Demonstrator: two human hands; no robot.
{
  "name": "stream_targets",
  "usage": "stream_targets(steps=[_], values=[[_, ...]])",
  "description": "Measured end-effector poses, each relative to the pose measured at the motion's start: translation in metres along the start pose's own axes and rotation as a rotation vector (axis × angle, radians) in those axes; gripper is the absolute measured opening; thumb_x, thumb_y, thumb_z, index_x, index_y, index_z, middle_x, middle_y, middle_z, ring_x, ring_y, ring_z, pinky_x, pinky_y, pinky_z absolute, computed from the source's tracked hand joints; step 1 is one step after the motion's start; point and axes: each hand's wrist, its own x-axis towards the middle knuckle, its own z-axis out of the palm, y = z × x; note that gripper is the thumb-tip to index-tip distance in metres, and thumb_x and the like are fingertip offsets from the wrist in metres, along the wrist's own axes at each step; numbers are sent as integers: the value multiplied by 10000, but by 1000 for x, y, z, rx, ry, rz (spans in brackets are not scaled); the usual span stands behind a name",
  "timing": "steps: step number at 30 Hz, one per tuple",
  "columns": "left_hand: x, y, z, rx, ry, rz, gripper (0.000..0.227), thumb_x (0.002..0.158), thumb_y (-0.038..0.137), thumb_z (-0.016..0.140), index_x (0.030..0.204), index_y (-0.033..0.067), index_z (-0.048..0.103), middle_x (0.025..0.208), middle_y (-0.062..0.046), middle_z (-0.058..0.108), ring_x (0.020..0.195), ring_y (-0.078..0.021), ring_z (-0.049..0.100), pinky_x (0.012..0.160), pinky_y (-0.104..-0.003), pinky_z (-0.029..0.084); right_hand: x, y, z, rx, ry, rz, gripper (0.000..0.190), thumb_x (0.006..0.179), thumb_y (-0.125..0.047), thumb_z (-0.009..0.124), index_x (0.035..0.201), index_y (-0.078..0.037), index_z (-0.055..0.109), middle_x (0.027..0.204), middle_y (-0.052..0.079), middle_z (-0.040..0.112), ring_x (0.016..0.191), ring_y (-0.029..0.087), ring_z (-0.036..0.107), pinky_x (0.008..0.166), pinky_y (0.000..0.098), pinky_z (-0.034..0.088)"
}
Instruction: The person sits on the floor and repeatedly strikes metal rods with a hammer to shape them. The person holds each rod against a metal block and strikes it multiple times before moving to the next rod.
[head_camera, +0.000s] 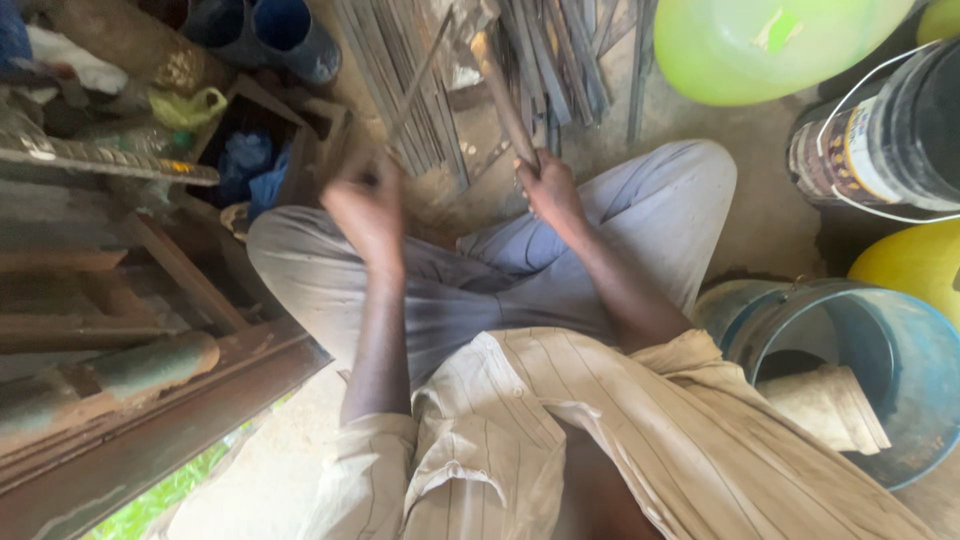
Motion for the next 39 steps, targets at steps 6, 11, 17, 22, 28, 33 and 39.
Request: stream_targets(steps=[6, 11, 17, 22, 28, 33, 39], values=[[25, 34, -28, -387, 197, 301, 147, 1012, 161, 765, 1016, 14, 776, 884, -42, 724, 765, -95, 685, 635, -294, 590, -2, -3, 0, 1, -4, -2, 201, 1018, -246, 623, 1016, -46, 597, 599, -5, 565, 401, 103, 515, 333, 305, 407], [20, 32, -28, -144, 182, 341, 160, 1003, 204, 782, 925, 65, 791, 743, -6, 687, 647, -92, 609, 554, -279, 469, -4, -9, -5, -153, 0, -51, 215, 1037, -242, 633, 1020, -31, 597, 579, 6, 571, 407, 110, 537, 355, 308, 414], [-2, 9, -2, -66, -20, 207, 188, 958, 256, 813, 924, 73, 789, 756, -27, 701, 643, -105, 641, 559, -286, 499, -6, -9, -3, -131, 1, -43, 201, 1030, -237, 633, 1048, -39, 600, 592, -2, 573, 408, 105, 526, 350, 308, 407], [-26, -38, 36, -72, -63, 322, 251, 892, 271, 818, 963, 34, 777, 896, -132, 714, 757, -270, 702, 663, -382, 549, -7, -8, -2, -60, -12, -1, 177, 1030, -232, 624, 1057, -59, 598, 600, -15, 545, 405, 96, 503, 342, 303, 396], [-43, -140, 126, 50, -440, -53, 248, 951, 223, 696, 1068, 5, 700, 939, -238, 716, 885, -431, 711, 738, -519, 547, -4, -5, 1, -68, 2, -4, 178, 1026, -239, 624, 1051, -65, 599, 596, -9, 552, 395, 99, 505, 337, 300, 402], [-38, -167, 151, 155, -431, -73, 311, 975, 283, 642, 1057, -16, 664, 954, -291, 701, 937, -486, 666, 767, -575, 516, -4, -4, 3, -53, 1, -4, 183, 1023, -236, 630, 1054, -57, 609, 608, -6, 558, 403, 97, 512, 344, 298, 411], [-48, -119, 126, 74, -441, -221, 329, 1039, 333, 543, 963, 19, 606, 835, -260, 714, 825, -455, 713, 753, -547, 526, -5, 1, 2, 104, -29, 33, 199, 1036, -268, 621, 1077, -73, 620, 638, -18, 563, 414, 82, 490, 345, 285, 391]])
